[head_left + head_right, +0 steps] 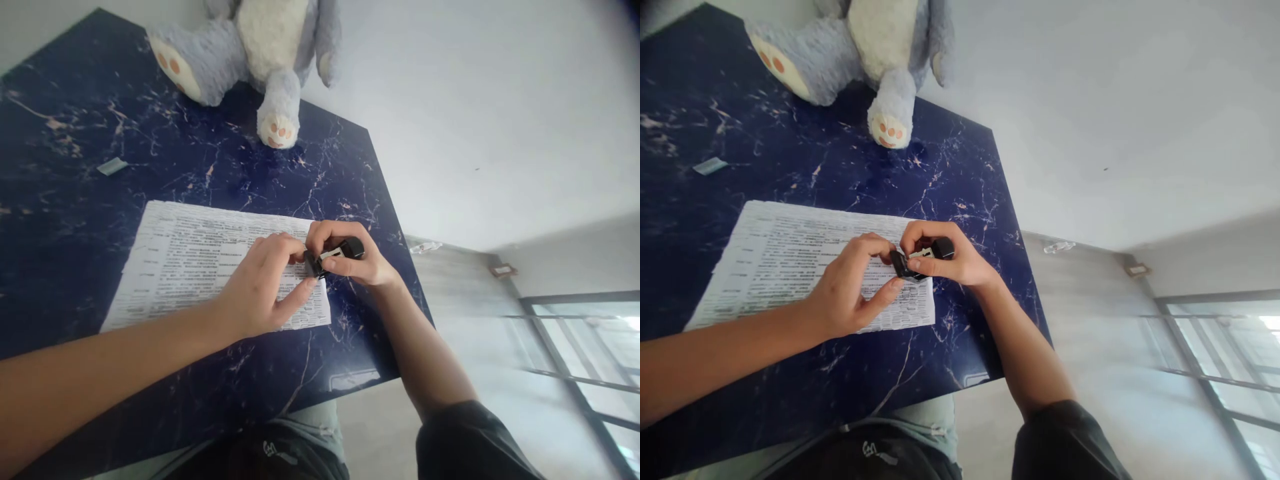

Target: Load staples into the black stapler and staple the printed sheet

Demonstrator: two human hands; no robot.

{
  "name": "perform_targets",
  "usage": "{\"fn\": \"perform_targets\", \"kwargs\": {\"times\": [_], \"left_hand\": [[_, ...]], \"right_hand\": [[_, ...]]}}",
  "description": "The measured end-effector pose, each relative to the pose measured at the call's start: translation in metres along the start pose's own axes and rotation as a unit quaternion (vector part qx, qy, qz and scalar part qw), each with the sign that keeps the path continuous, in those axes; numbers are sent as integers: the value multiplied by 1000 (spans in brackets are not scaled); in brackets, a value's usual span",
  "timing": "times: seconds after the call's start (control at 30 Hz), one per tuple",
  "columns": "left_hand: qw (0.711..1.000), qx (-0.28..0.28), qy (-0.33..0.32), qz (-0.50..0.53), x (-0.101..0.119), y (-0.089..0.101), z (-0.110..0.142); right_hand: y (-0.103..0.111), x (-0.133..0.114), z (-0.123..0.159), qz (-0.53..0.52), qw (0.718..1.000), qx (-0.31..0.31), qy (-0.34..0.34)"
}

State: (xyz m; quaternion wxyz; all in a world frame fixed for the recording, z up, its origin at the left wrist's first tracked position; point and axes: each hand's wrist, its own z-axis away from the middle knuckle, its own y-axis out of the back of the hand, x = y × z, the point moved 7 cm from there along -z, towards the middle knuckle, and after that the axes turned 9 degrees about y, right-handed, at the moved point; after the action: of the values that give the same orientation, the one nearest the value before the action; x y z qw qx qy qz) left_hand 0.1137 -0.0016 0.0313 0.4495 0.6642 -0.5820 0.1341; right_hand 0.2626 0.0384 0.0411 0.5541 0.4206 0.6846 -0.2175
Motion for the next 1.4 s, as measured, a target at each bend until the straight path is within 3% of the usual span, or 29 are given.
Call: {"fn": "perform_targets", "kwargs": {"times": [0.17,0.4,0.63,0.77,0.87,1.0,1.1,1.2,1.4], "left_hand": [[998,-26,42,24,-4,1,-7],[999,12,36,23,0,8,-11],[999,3,43,8,-4,4,-7],[996,-9,80,31,-10,2,-7],[984,23,155,81,-26,6,-9],[950,99,248,160,-59,12,-10],[914,116,293,257,-81,8,-10],[886,108,308,330,-89,2,-11],[877,101,309,355,-87,-1,-9]], "right_hand": [[4,-8,-1,72,995,36,52],[-8,-29,2,181,970,23,159],[-10,-34,5,230,958,10,172],[-5,-30,3,214,965,17,151],[13,-23,1,168,977,41,124],[35,3,-1,47,996,25,69],[43,24,2,-7,998,21,53],[47,39,7,-23,998,33,46],[53,35,9,-14,991,65,113]]}}
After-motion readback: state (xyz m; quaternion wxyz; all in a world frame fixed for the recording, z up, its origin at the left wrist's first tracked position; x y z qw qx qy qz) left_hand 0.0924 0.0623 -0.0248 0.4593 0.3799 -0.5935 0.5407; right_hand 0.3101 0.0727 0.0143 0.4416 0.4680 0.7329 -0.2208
